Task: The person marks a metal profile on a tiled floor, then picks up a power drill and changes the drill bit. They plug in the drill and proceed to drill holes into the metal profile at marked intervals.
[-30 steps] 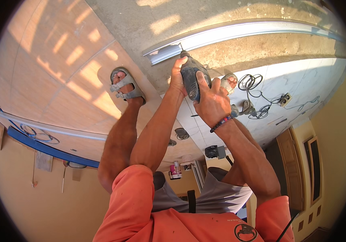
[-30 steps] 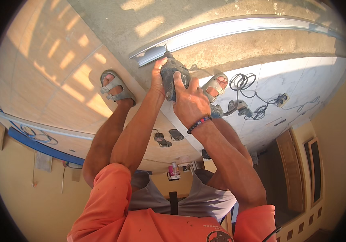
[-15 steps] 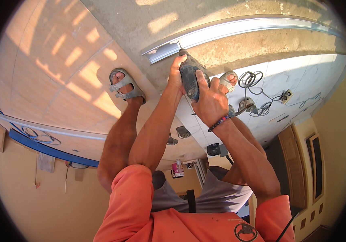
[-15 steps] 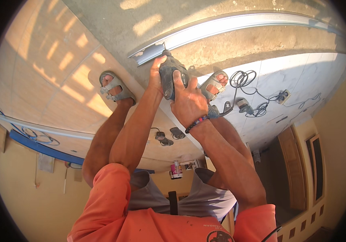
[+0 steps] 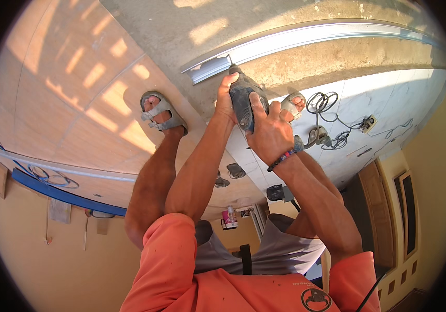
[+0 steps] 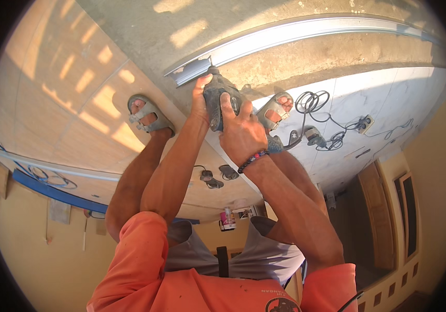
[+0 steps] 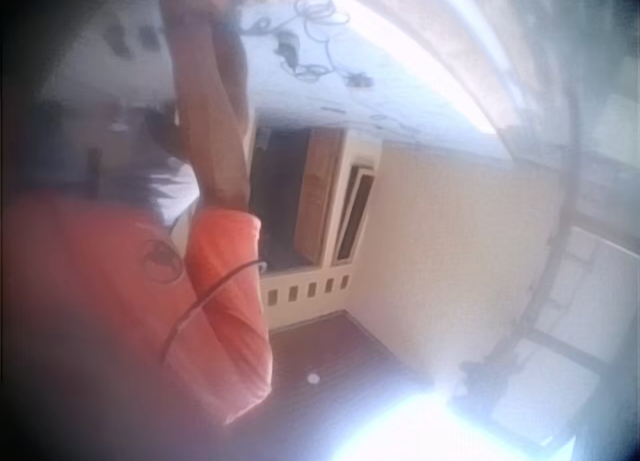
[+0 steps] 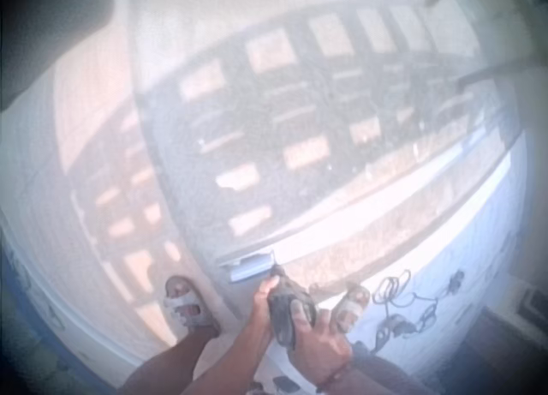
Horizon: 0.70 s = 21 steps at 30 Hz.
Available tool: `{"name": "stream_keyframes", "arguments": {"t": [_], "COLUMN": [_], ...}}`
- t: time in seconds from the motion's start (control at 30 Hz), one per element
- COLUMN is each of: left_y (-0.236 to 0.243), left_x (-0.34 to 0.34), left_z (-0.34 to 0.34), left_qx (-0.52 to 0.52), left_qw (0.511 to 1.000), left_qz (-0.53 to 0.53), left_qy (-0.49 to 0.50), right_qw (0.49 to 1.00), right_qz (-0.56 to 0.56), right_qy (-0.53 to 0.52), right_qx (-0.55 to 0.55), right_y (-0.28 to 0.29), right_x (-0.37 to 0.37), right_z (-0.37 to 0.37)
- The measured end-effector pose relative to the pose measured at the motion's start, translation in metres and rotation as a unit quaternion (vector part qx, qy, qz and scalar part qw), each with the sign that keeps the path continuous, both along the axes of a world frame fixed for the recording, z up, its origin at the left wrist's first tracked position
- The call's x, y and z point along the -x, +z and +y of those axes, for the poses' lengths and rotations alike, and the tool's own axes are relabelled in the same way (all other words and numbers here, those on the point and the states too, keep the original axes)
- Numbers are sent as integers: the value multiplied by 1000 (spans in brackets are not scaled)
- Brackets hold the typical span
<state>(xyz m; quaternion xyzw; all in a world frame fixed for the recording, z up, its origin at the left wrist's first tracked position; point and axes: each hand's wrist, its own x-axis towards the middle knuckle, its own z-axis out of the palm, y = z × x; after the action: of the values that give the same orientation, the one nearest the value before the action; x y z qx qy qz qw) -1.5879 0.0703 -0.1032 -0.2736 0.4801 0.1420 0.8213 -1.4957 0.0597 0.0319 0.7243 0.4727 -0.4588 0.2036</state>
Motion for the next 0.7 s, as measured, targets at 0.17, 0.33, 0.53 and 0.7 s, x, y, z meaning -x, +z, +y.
{"name": "stream_keyframes", "arguments": {"t": [0.17, 0.33, 0.53, 0.7], "left_y": [2, -3, -2, -2], "left_x": [-1, 1, -1, -1], "left_z": [2, -3, -3, -3], "left_qx": [-26, -24, -2, -7], "left_qw": [999, 999, 1000, 999], "left_qz": [24, 9, 5, 22], "left_qy": [-23, -19, -18, -22], "right_qw": [1000, 999, 999, 999], "right_qz": [-3, 1, 1, 4], "right_qy": [-6, -27, -35, -31], "right_qx": [25, 23, 28, 36], "right_y": [-1, -1, -1, -2], "right_x": [1, -1, -2, -1], "right_z": [1, -3, -2, -1]}}
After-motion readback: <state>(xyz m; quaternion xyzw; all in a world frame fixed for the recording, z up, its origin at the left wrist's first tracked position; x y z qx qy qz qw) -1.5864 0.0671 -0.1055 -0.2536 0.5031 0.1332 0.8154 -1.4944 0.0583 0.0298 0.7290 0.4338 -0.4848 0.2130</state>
